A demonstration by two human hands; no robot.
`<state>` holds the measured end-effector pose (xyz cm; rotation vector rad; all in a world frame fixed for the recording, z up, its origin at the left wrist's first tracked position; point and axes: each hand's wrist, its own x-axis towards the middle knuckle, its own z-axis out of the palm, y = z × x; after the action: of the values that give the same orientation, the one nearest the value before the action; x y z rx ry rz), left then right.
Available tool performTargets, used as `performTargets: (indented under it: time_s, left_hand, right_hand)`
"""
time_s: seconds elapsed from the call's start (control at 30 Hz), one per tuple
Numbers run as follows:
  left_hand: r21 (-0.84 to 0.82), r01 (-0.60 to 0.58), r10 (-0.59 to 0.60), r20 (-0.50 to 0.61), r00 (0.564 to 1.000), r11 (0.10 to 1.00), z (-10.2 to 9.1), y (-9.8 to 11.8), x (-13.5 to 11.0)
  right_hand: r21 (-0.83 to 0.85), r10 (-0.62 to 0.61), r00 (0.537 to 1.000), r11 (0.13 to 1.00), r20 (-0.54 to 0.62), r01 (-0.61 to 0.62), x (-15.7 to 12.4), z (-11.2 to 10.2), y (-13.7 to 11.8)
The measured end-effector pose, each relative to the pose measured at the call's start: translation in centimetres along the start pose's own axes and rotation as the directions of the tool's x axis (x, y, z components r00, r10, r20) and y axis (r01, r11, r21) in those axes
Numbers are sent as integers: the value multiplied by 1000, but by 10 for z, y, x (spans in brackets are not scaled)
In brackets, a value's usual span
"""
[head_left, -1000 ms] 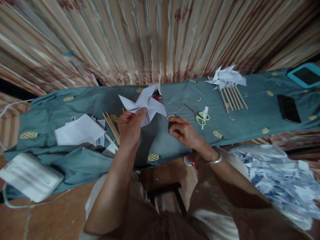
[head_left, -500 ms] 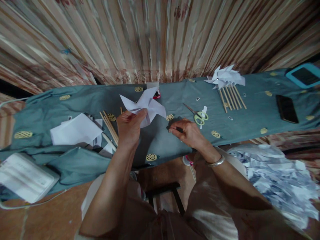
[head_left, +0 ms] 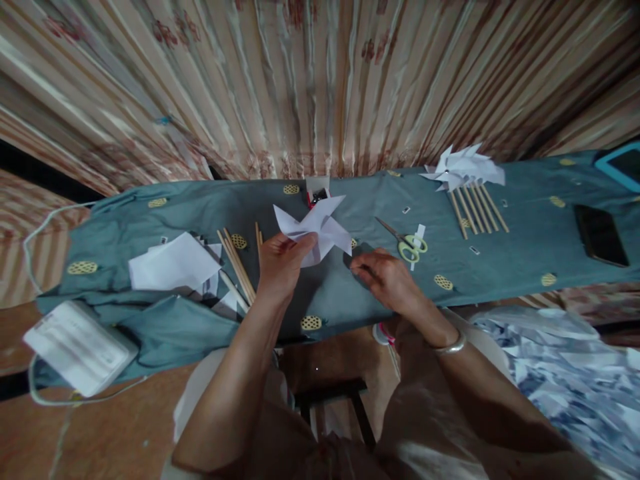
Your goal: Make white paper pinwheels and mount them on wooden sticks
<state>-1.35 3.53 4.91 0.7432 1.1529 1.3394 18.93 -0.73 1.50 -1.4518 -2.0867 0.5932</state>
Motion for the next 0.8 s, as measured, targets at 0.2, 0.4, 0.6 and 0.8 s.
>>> performTargets:
  time_s: [0.2,0.4,0.6,0.8]
  left_hand:
    - [-19,-15,16,68,998,1000,6,-9,-7]
    - [30,-21,17,149,989,999,13,-17,-20]
    - [63,-20,10,151,988,998,20,-19,-28]
    - [51,-19,11,151,988,998,22,-19,-31]
  right_hand:
    - [415,165,934,910,-316,-20,2,-30,-23]
    - [343,92,931,939,-352,37,3,-24,-46]
    - [303,77,938,953,-337,31,4,-14,-41]
    - [304,99,944,953,-315,2,5,-12,-39]
